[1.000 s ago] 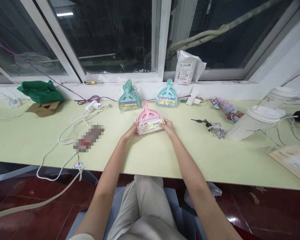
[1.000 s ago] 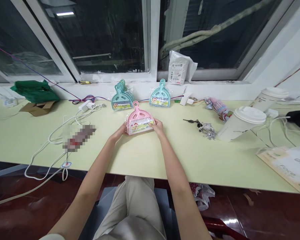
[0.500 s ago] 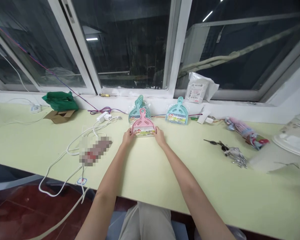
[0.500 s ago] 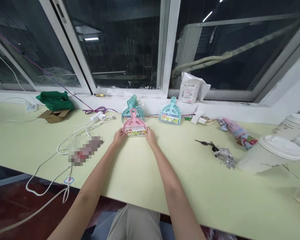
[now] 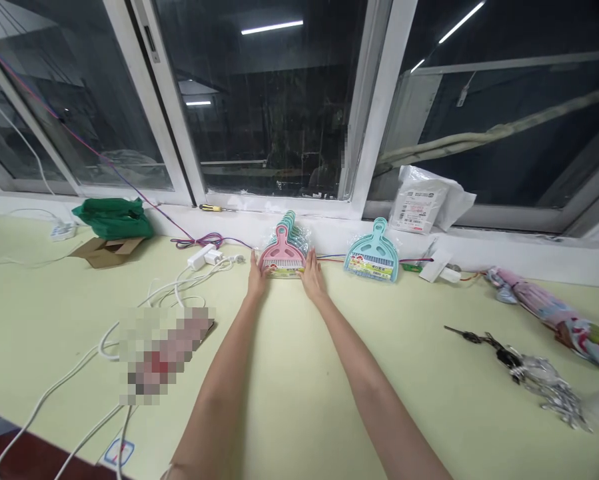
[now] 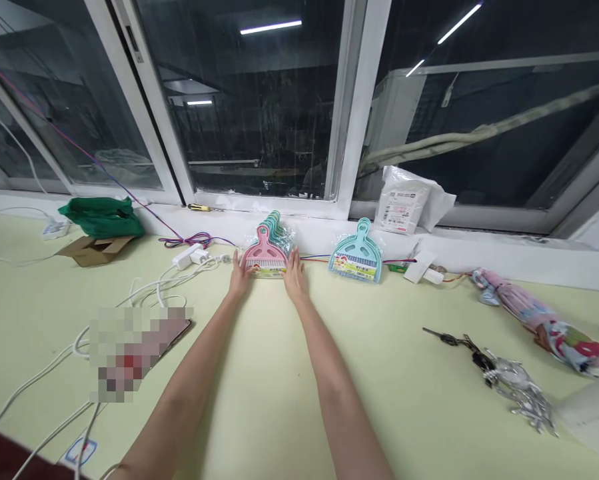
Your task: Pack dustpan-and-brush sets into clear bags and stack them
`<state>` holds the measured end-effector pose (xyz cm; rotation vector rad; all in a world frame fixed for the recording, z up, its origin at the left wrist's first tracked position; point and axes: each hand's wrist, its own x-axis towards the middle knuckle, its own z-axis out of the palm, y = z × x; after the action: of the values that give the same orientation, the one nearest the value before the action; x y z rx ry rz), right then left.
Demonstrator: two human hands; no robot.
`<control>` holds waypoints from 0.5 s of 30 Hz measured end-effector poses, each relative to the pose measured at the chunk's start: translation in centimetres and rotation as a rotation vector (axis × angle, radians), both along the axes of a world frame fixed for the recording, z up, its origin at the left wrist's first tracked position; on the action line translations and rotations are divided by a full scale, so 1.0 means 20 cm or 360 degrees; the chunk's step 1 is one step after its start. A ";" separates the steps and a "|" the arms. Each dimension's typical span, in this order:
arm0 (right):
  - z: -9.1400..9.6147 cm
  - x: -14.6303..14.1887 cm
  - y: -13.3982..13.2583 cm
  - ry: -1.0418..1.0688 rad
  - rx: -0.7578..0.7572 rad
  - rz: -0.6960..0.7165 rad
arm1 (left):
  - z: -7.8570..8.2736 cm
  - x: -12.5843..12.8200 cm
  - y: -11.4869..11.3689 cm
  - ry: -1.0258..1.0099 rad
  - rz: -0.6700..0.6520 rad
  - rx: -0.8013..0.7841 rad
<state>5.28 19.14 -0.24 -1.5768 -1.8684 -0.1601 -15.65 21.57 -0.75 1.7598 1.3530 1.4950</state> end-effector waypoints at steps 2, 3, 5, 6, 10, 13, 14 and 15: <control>-0.02 -0.01 0.06 0.0023 -0.0011 0.0005 | 0.01 0.00 0.04 -0.0001 -0.0057 -0.0050; -0.03 -0.01 0.08 0.0045 -0.0012 0.0015 | 0.01 0.00 0.06 0.0009 -0.0069 -0.0063; -0.04 -0.01 0.10 0.0100 -0.0007 0.0059 | 0.01 -0.01 0.07 0.0010 -0.0067 -0.0058; -0.05 0.00 0.10 0.0128 -0.0001 0.0093 | 0.01 -0.01 0.08 0.0011 -0.0066 -0.0041; -0.03 0.01 0.10 0.0262 0.0061 0.0200 | 0.00 0.00 0.07 -0.0011 -0.0015 -0.0002; -0.02 0.00 0.11 0.0416 0.0103 0.0161 | 0.00 0.00 0.08 -0.0047 0.0049 0.0027; -0.01 0.00 0.11 0.0449 0.0109 0.0155 | -0.01 0.00 0.08 -0.0050 0.0066 0.0040; -0.01 -0.01 0.11 0.0466 0.0112 0.0162 | -0.01 0.00 0.09 -0.0052 0.0085 0.0052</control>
<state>5.17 21.33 -0.48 -1.3726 -1.6896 0.0481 -15.65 23.33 -0.95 1.7244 1.3768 1.5759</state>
